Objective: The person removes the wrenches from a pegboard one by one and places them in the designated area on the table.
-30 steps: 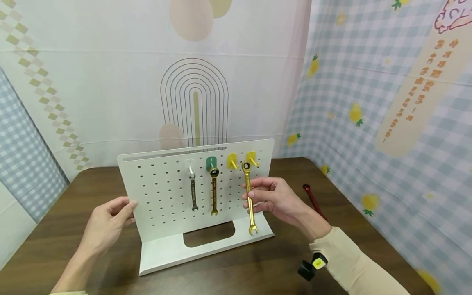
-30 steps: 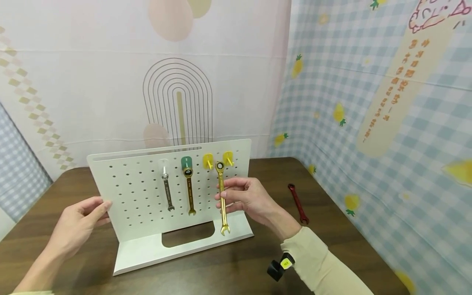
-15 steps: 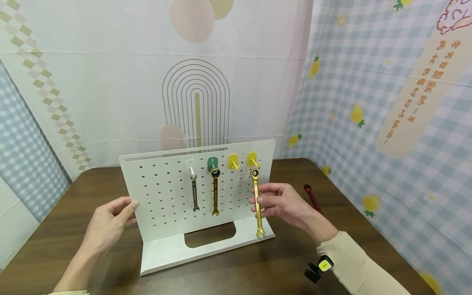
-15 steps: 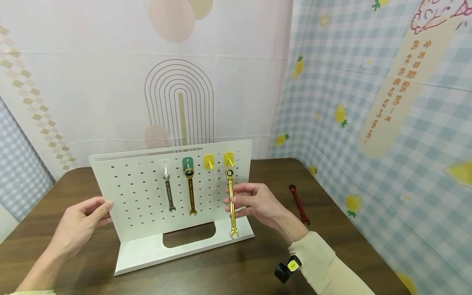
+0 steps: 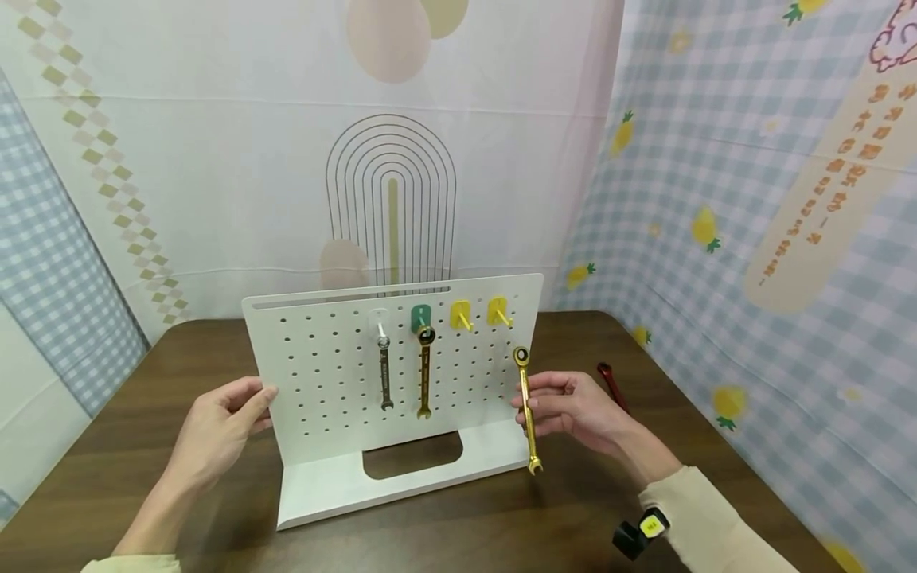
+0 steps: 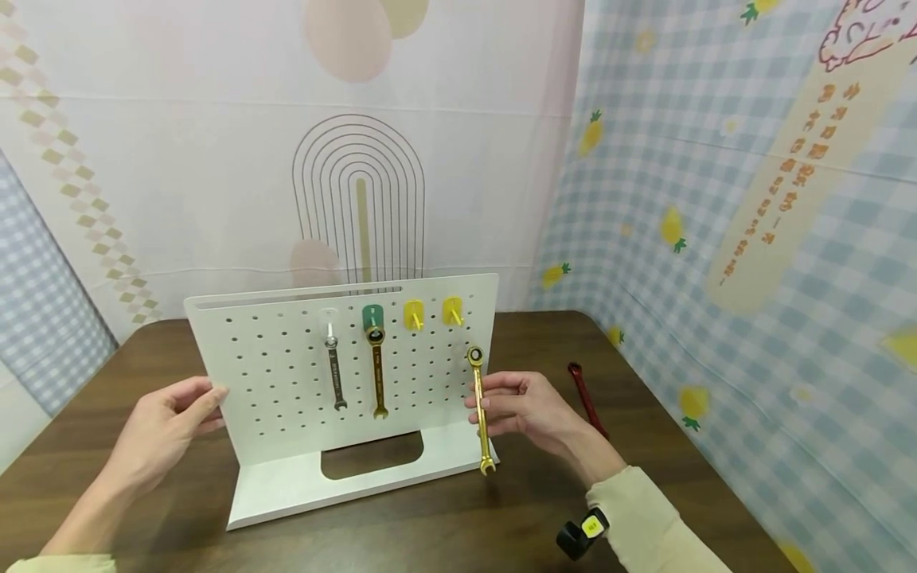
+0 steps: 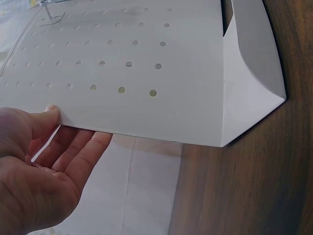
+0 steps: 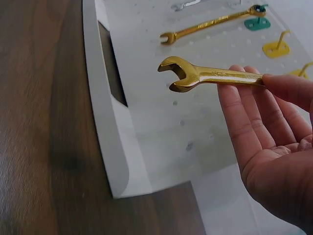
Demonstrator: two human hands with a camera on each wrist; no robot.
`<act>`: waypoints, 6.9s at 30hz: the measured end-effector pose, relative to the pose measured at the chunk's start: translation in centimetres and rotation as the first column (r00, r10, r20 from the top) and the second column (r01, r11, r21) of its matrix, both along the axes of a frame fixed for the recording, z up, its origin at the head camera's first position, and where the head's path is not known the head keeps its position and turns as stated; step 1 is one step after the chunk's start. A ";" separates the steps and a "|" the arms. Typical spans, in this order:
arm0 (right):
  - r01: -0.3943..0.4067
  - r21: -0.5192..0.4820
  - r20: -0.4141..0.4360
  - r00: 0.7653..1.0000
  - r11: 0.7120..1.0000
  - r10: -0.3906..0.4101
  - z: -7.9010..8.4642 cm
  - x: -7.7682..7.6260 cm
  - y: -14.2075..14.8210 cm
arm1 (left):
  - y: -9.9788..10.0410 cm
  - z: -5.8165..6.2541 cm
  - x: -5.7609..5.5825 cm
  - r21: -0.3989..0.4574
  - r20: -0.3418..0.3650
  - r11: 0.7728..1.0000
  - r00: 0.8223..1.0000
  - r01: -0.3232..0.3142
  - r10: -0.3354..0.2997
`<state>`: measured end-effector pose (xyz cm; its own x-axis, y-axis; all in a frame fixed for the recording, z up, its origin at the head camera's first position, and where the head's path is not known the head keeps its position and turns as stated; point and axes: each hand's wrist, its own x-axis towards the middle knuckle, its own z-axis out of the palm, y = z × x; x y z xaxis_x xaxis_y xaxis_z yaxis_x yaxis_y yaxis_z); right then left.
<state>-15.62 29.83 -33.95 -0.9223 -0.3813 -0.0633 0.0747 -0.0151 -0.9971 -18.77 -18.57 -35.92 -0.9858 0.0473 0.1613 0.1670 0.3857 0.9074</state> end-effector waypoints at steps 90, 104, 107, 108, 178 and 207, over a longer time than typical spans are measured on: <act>0.328 0.210 0.232 0.898 0.921 -0.373 -5.9 -4.0 14.6 | 0.2 0.5 -0.1 -0.029 0.002 1.000 1.000 -0.002 0.002; 0.331 0.292 0.220 0.890 0.897 -0.400 -6.1 -4.5 14.5 | 0.1 0.4 0.1 -0.055 -0.020 0.998 1.000 -0.005 0.004; 0.332 0.299 0.219 0.888 0.895 -0.403 -6.1 -4.6 14.5 | 0.1 0.4 0.1 -0.051 -0.023 0.999 1.000 -0.008 0.007; 0.331 0.304 0.219 0.888 0.893 -0.404 -6.1 -4.7 14.5 | 0.1 0.3 0.1 -0.048 -0.024 0.999 1.000 -0.009 0.007; 0.439 0.480 0.089 0.837 0.760 -0.540 -5.5 -5.4 13.5 | 0.0 0.2 0.2 -0.021 0.018 1.000 1.000 0.003 -0.003; 0.548 0.414 0.059 0.780 0.727 -0.623 -5.0 -5.4 13.9 | 0.0 0.2 0.2 -0.030 0.013 1.000 1.000 0.004 -0.003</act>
<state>-21.01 43.76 -38.94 -0.9096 0.3156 -0.2702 0.3501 0.2320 -0.9075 -18.53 -18.53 -35.76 -0.9876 0.0552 0.1467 0.1564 0.4121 0.8976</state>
